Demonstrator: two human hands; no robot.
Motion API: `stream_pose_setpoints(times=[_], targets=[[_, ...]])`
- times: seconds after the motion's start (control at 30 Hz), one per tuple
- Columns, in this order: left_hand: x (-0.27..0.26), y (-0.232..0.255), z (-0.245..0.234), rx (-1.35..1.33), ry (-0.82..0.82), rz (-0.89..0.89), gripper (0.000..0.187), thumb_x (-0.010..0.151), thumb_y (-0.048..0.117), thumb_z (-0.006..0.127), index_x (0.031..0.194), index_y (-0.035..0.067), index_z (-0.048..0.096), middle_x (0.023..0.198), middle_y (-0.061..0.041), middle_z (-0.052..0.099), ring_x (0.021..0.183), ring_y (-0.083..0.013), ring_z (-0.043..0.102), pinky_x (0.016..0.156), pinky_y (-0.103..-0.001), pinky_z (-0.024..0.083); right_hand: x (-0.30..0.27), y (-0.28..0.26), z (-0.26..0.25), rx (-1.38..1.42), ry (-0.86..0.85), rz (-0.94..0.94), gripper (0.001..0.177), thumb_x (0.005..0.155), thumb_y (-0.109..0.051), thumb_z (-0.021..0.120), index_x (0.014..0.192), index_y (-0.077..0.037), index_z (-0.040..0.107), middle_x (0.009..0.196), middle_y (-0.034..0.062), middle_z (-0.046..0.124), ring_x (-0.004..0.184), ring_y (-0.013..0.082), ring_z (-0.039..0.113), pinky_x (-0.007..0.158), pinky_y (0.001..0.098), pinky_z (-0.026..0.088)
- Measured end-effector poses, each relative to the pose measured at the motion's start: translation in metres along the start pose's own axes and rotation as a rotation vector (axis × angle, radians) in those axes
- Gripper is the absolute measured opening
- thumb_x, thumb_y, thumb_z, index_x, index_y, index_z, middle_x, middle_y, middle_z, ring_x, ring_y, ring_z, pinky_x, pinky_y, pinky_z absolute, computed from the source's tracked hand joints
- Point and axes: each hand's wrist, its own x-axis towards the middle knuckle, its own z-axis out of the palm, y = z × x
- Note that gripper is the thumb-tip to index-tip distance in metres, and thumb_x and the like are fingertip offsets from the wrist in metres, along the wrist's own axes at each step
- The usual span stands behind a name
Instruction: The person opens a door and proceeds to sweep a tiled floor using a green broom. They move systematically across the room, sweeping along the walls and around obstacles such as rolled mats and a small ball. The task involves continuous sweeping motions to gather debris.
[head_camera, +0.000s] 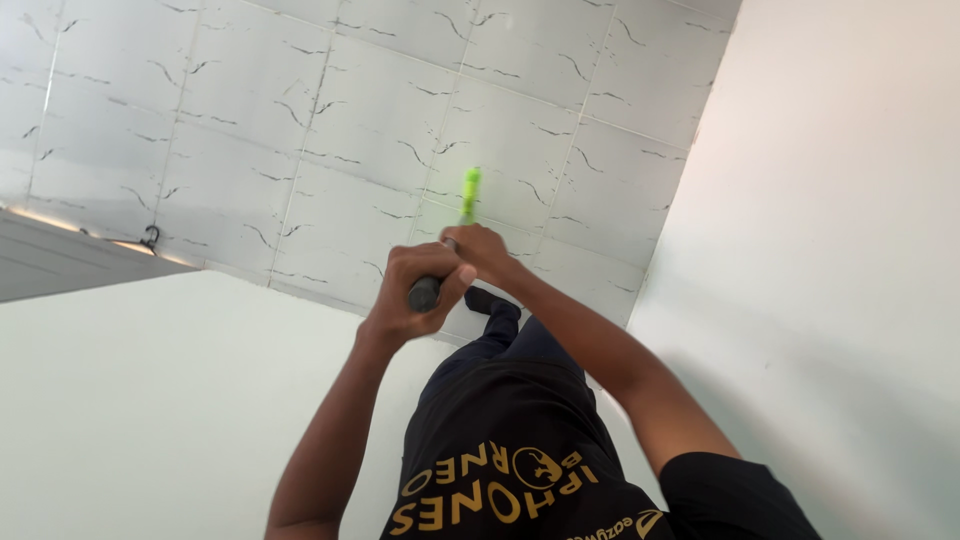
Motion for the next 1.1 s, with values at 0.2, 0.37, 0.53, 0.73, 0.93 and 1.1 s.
stream_pose_setpoints(times=[0.2,0.37,0.53,0.73,0.93,1.1], targets=[[-0.007,-0.02,0.035,-0.317,-0.086,-0.187,0.041,0.103,0.033,0.064,0.072,0.007,0.053,0.062,0.002,0.051,0.054,-0.0061,0.045,0.048,-0.028,0.034,-0.024,0.084,-0.006,-0.167,0.155,0.11,0.02,0.083,-0.015,0.069,0.103,-0.018,0.072,0.087,0.0071,0.075,0.084,0.0296,0.073,0.073,0.0449,0.056],[-0.005,-0.032,0.089,-0.365,-0.086,-0.252,0.03,0.104,0.025,0.061,0.083,0.008,0.048,0.063,0.003,0.042,0.055,-0.0055,0.037,0.049,-0.029,0.031,-0.049,0.163,-0.018,-0.155,0.214,0.249,0.017,0.083,-0.014,0.069,0.1,-0.016,0.07,0.086,0.0095,0.074,0.085,0.0337,0.072,0.072,0.0466,0.056],[-0.01,-0.035,0.116,-0.319,-0.174,-0.277,0.035,0.103,0.016,0.062,0.076,0.006,0.043,0.061,0.0,0.037,0.053,-0.0107,0.034,0.051,-0.032,0.031,-0.042,0.216,-0.001,-0.068,0.208,0.206,0.008,0.087,-0.015,0.067,0.095,-0.013,0.066,0.081,0.0097,0.073,0.079,0.0318,0.071,0.071,0.0451,0.054],[-0.006,-0.016,0.116,-0.063,-0.169,-0.156,0.034,0.101,0.02,0.065,0.073,0.003,0.054,0.058,-0.006,0.045,0.052,-0.0191,0.042,0.053,-0.038,0.037,0.035,0.207,0.058,1.426,0.048,0.263,0.013,0.094,-0.015,0.063,0.089,-0.004,0.06,0.079,0.0035,0.06,0.074,0.0163,0.057,0.064,0.0347,0.047],[0.014,-0.02,0.088,0.135,-0.187,-0.156,0.037,0.1,0.022,0.068,0.068,0.003,0.063,0.055,-0.006,0.051,0.051,-0.021,0.051,0.054,-0.038,0.041,0.093,0.135,0.074,1.223,-0.031,0.155,0.029,0.103,-0.029,0.052,0.086,-0.01,0.063,0.074,-0.0004,0.06,0.063,0.0117,0.048,0.06,0.0297,0.042],[0.037,-0.022,0.063,0.143,-0.062,-0.051,0.033,0.1,0.023,0.067,0.073,0.004,0.063,0.061,-0.005,0.054,0.055,-0.0202,0.051,0.054,-0.038,0.04,0.084,0.069,0.02,0.641,-0.007,-0.222,0.01,0.094,-0.016,0.056,0.093,-0.011,0.064,0.078,-0.0027,0.065,0.071,0.0102,0.06,0.065,0.0281,0.047]])
